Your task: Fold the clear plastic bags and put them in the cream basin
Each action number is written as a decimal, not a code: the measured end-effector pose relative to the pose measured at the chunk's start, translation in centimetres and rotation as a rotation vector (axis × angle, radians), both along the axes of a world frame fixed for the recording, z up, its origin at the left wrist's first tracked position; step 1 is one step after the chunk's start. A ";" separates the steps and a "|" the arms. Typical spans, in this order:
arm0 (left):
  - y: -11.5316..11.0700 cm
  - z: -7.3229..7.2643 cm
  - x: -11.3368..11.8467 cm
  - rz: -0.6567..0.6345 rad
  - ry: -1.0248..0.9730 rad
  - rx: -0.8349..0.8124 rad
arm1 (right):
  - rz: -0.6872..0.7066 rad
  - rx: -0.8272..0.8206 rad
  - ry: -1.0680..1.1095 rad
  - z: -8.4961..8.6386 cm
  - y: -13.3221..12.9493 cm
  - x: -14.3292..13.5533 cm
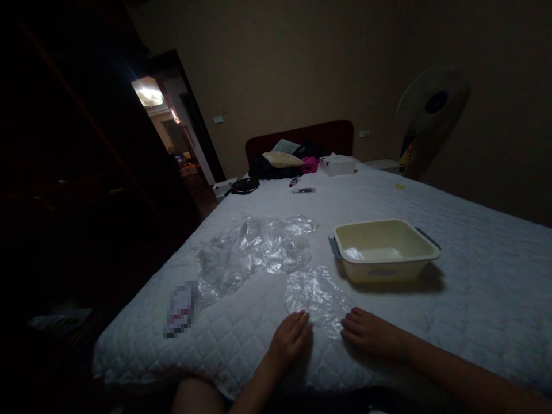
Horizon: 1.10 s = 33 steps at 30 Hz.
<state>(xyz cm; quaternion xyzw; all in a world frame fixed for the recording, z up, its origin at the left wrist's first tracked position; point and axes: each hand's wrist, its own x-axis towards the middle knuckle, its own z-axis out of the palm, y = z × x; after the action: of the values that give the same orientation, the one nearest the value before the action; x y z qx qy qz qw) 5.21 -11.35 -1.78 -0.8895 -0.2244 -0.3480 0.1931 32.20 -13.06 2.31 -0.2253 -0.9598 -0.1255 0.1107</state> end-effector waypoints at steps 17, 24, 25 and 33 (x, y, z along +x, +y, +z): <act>-0.5 -2.0 2.9 -0.030 0.122 -0.187 | -0.311 -0.276 0.241 -1.6 -0.2 -1.9; -0.4 -2.3 3.0 -0.033 0.089 -0.185 | -0.466 -0.379 0.415 -0.5 1.8 -2.8; -0.4 -2.3 2.9 -0.033 0.093 -0.184 | -0.484 -0.389 0.424 -0.4 2.1 -2.9; -0.4 -2.2 3.0 -0.029 0.113 -0.190 | -0.514 -0.440 0.352 -0.6 4.2 -3.8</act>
<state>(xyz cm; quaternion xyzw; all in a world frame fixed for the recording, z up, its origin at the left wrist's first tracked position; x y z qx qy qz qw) 8.20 -11.79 -4.01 -0.9251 -0.2323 -0.2773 0.1153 28.40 -8.86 1.66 -0.4951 -0.8423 0.1003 0.1878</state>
